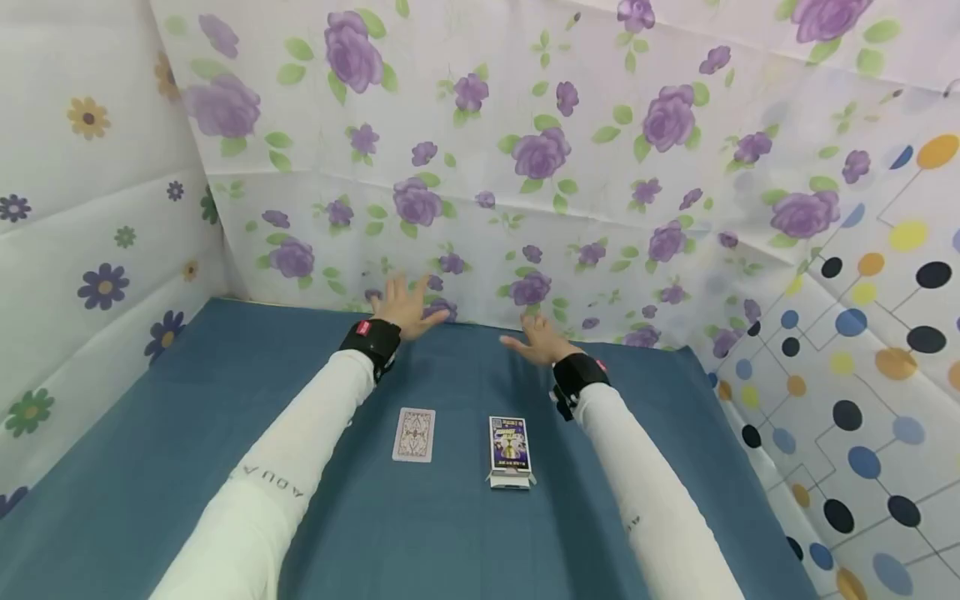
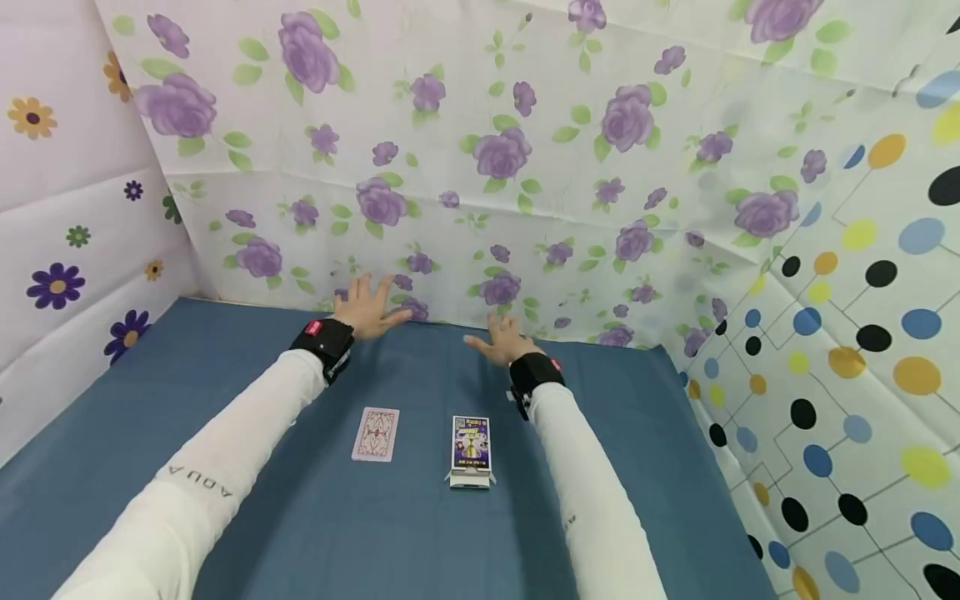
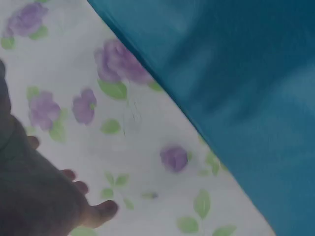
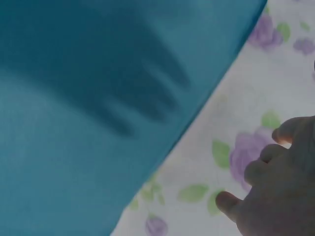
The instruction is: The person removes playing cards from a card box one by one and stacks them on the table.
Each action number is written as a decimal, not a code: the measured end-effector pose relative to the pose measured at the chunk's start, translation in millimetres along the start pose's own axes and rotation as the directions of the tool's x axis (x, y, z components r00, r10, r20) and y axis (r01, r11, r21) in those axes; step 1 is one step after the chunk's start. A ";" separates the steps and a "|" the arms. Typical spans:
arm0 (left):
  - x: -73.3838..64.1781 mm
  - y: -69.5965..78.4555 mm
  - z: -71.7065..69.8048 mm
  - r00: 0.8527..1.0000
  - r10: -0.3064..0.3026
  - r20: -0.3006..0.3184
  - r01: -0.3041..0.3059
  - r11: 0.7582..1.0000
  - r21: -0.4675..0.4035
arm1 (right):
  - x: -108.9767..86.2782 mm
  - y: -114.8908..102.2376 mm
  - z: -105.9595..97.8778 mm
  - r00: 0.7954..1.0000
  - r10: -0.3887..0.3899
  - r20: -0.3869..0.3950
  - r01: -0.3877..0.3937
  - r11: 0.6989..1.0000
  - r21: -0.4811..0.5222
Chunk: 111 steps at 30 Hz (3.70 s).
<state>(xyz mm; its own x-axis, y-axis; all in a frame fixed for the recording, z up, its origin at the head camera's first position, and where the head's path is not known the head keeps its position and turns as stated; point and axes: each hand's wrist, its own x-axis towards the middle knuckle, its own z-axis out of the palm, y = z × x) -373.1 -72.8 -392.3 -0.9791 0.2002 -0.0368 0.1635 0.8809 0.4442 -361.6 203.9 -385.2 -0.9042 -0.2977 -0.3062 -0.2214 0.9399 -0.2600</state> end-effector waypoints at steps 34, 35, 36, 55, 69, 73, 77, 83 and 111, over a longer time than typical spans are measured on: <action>-162.0 51.1 96.1 0.814 0.553 0.177 -0.500 0.822 -0.271 | -77.5 15.8 93.0 0.821 -0.532 0.208 0.550 0.834 -0.039; -163.8 50.9 97.3 0.810 0.557 0.181 -0.502 0.819 -0.278 | -78.9 15.1 92.9 0.832 -0.518 0.199 0.535 0.844 -0.041; -165.5 50.5 98.3 0.807 0.561 0.182 -0.503 0.816 -0.286 | -80.2 14.2 93.1 0.845 -0.499 0.190 0.515 0.856 -0.039; -156.2 37.2 101.9 0.875 0.483 0.044 -0.465 0.861 -0.208 | -96.0 -19.7 127.0 0.868 -0.417 -0.269 0.349 0.899 -0.265; -137.6 44.6 101.3 0.963 0.271 0.008 -0.251 0.903 -0.348 | -103.3 -18.5 119.9 0.848 -0.421 -0.324 0.372 0.906 -0.202; -131.7 40.5 90.8 0.966 0.250 0.064 -0.194 0.865 -0.462 | -109.9 -25.9 106.6 0.844 -0.405 -0.352 0.351 0.913 -0.208; -125.4 36.4 82.1 0.959 0.248 0.136 -0.136 0.826 -0.547 | -115.1 -31.1 98.4 0.834 -0.403 -0.376 0.335 0.913 -0.234; -120.7 32.4 74.8 0.955 0.181 0.236 0.016 0.760 -0.650 | -119.2 -35.4 92.2 0.820 -0.407 -0.403 0.328 0.910 -0.252; -132.2 6.4 59.1 0.936 0.214 0.281 0.131 0.531 -0.837 | -111.6 -31.7 90.7 0.842 -0.342 -0.416 0.290 0.939 -0.186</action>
<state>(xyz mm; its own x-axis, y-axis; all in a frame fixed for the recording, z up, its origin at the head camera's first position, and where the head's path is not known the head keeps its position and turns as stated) -235.5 -68.2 -437.5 -0.8469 0.4962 -0.1913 -0.1426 0.1345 0.9806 -220.5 192.1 -425.9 -0.8379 -0.5028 0.2125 -0.5377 0.8273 -0.1626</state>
